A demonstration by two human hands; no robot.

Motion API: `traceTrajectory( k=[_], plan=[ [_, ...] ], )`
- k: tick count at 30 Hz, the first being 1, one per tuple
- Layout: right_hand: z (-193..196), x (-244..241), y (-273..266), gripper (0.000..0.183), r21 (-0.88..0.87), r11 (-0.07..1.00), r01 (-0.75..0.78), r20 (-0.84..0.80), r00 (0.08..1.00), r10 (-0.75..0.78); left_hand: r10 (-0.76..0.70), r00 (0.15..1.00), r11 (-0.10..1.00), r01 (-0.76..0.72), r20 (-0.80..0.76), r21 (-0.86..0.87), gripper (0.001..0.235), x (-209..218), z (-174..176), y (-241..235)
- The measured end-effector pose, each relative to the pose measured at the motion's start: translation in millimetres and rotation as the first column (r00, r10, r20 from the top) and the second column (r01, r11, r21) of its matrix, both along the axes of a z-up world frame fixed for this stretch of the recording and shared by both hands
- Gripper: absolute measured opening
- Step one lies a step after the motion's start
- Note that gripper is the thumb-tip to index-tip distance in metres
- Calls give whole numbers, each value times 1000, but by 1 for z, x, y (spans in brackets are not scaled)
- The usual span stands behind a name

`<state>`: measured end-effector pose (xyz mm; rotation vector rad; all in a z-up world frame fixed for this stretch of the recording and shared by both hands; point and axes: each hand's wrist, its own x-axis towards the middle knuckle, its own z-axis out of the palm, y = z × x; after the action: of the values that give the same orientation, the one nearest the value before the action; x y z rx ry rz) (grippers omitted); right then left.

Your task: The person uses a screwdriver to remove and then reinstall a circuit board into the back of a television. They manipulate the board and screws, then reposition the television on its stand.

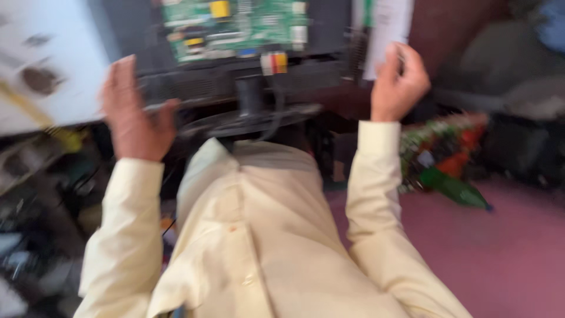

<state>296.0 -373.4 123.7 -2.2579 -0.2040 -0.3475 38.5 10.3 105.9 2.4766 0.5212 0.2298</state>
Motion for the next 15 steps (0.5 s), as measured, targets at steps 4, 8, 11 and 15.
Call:
traceTrajectory(
  k=[4,8,11,15],
  plan=[
    [-20,30,-47,14,-299,954,13,67,998,7,-4,983,996,20,183,-86,61,11,12,-12],
    [-35,43,-56,14,-211,977,21,-127,991,-48,-60,969,992,85,238,-98,46,37,24,-30],
    [-43,48,-57,14,-173,985,1,-184,982,-33,-75,978,986,102,197,-132,42,62,29,-47],
    [-51,65,-51,15,-104,995,-13,-277,961,-16,-157,970,975,182,184,-131,35,97,46,-68]
  ],
)
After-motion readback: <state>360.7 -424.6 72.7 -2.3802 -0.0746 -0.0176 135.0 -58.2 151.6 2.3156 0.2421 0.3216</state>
